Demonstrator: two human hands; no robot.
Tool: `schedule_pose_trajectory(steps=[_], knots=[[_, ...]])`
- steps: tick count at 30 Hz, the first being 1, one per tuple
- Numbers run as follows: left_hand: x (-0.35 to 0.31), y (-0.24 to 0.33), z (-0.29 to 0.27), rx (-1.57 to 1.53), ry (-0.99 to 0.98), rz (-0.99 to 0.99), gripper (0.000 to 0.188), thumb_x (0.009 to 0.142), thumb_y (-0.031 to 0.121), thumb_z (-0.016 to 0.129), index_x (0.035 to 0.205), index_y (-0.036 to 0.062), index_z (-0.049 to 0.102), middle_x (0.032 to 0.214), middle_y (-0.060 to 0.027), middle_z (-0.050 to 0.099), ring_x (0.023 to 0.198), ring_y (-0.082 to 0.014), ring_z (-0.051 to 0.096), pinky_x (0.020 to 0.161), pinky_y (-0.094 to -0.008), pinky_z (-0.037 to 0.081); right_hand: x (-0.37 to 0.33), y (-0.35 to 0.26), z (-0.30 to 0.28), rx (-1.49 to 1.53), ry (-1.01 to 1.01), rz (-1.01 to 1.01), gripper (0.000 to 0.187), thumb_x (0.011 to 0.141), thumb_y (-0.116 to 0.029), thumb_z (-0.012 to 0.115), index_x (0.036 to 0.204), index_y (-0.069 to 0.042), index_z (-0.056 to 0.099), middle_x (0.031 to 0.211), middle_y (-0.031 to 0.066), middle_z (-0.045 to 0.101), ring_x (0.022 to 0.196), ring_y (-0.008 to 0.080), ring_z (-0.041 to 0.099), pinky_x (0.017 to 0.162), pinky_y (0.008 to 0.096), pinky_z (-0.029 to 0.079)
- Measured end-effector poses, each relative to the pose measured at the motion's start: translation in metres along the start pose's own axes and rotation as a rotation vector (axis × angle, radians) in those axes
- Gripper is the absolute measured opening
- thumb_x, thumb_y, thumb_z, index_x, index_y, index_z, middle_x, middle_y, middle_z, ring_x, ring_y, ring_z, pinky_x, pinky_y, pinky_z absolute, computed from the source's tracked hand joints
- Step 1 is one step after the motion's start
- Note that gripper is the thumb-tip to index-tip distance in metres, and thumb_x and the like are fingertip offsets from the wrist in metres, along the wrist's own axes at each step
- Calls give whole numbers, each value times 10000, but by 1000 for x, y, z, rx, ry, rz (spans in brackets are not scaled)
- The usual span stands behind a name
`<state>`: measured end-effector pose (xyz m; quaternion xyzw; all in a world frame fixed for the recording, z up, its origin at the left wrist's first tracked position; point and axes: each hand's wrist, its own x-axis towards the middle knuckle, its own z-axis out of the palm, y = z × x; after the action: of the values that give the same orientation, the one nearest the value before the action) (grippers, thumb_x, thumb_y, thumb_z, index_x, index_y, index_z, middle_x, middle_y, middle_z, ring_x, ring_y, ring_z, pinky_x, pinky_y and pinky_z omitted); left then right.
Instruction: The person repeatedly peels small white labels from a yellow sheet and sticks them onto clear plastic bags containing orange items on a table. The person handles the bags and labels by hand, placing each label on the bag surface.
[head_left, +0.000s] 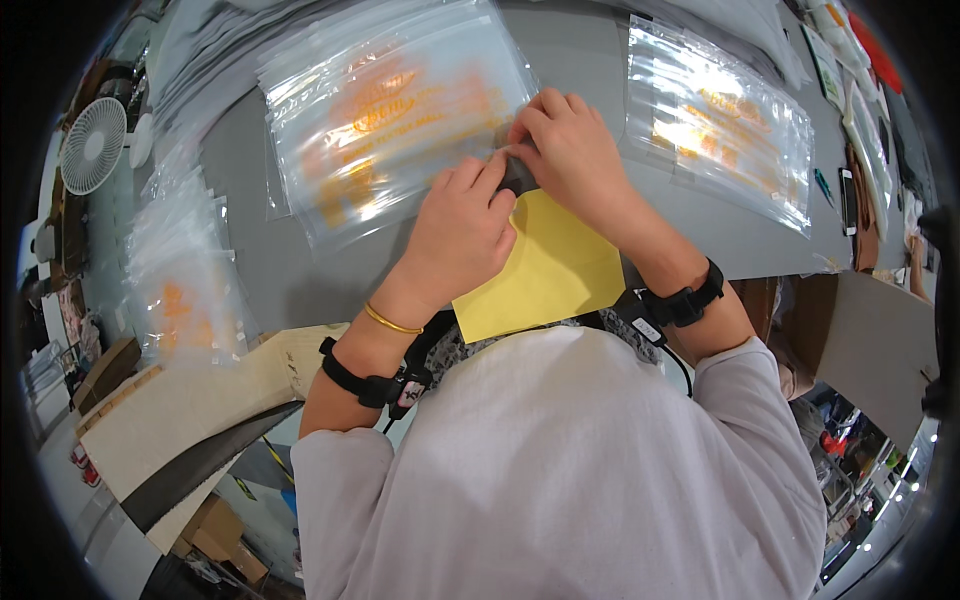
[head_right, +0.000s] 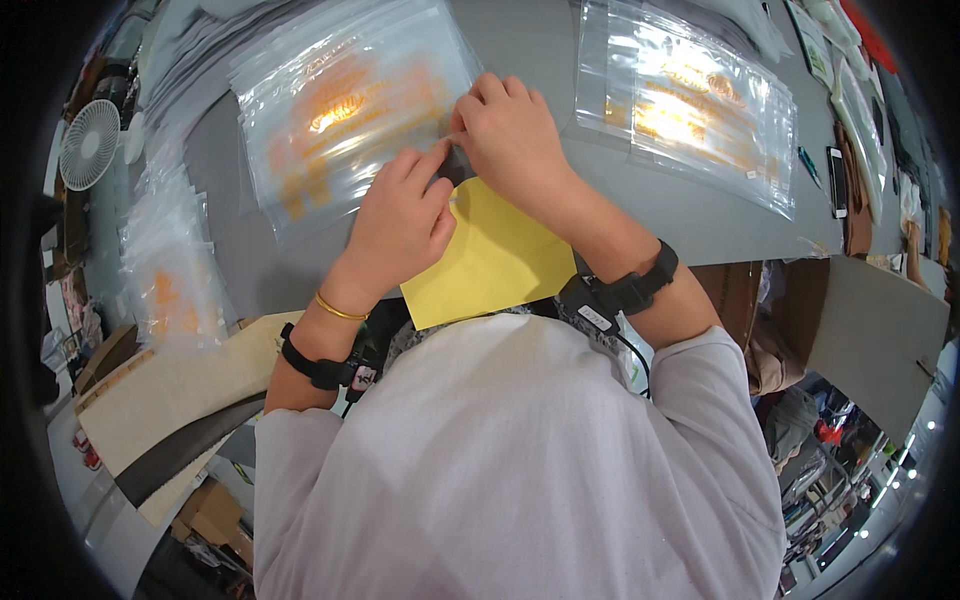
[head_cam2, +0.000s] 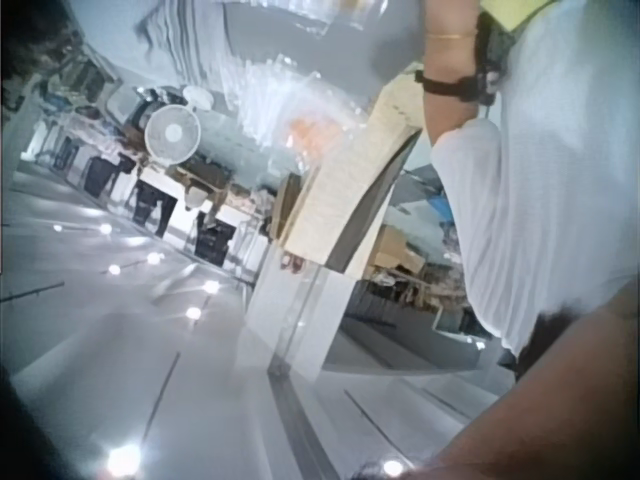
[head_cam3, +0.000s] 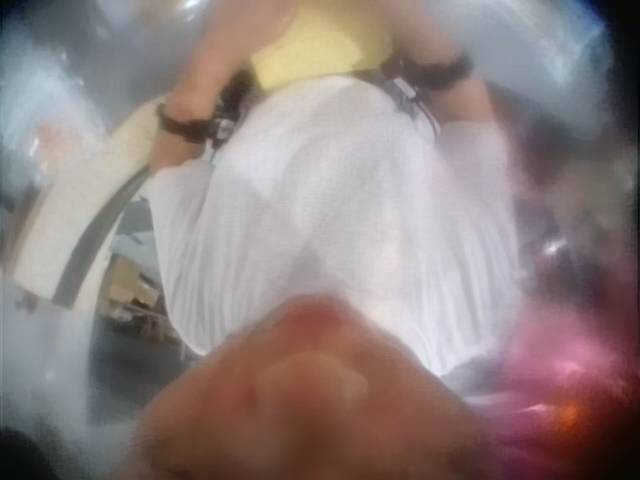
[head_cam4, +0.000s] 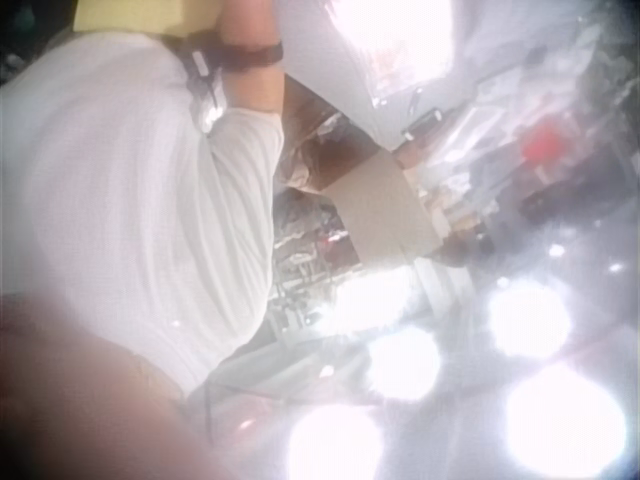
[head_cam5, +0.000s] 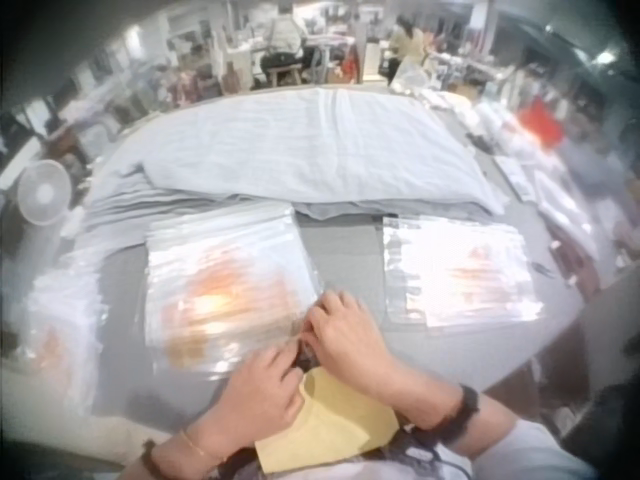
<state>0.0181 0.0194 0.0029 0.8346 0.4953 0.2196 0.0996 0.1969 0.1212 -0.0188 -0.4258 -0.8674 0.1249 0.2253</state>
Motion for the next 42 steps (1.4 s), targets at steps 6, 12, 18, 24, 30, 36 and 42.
schedule_pose_trajectory(steps=[6, 12, 18, 24, 30, 36, 42], knots=[[-1, -1, 2, 54, 14, 48, 170, 774, 63, 689, 909, -25, 636, 1333, -222, 631, 1128, -345, 586, 929, -453, 528, 45, 17, 0, 24, 50, 197, 383, 860, -350, 837, 1015, -18, 726, 1057, 139, 683, 975, 321, 678, 798, 424, 546], [-15, -4, -26, -143, 17, -19, 146, 887, 91, 684, 983, -13, 648, 1267, -185, 673, 1085, -363, 630, 900, -439, 537, 62, 22, 9, 73, -4, 269, 294, 932, -338, 757, 897, -46, 753, 936, 121, 725, 808, 347, 705, 733, 458, 564], [-33, -12, -47, -603, -317, -471, 208, 987, 164, 702, 1107, -5, 688, 935, -82, 730, 788, -234, 654, 784, -337, 532, 37, 39, -16, -173, 195, 104, 220, 1017, -300, 659, 1004, -103, 757, 817, 114, 732, 755, 337, 691, 666, 420, 514], [-35, -11, -47, -989, -411, -707, 306, 949, 250, 778, 1108, -7, 736, 892, 0, 728, 822, -73, 630, 766, -278, 520, 0, 173, -101, -216, 214, 544, 305, 1016, -431, 637, 1068, -148, 738, 925, 128, 767, 898, 401, 716, 742, 504, 550], [-12, 3, -44, -1002, -427, -736, 208, 961, 189, 770, 1024, -9, 765, 879, 40, 687, 814, -34, 577, 745, -236, 478, -27, 176, -162, -773, 418, 321, 266, 983, -331, 715, 1100, -93, 743, 1017, 129, 753, 927, 355, 716, 808, 458, 557], [10, 8, -31, -1065, -429, -694, 305, 955, 239, 781, 1097, -31, 765, 938, 6, 745, 856, -62, 643, 782, -256, 519, -72, 6, -72, 157, 142, -195, 292, 787, -80, 844, 1064, -97, 752, 971, 48, 685, 900, 272, 664, 772, 384, 549], [2, 10, -30, -1172, -352, -639, 326, 991, 186, 731, 1252, -9, 721, 1081, -6, 740, 969, -67, 644, 877, -269, 525, -72, -30, -50, 319, 171, -53, 255, 800, -124, 859, 1030, -71, 763, 1006, 52, 681, 904, 268, 661, 771, 382, 540]])
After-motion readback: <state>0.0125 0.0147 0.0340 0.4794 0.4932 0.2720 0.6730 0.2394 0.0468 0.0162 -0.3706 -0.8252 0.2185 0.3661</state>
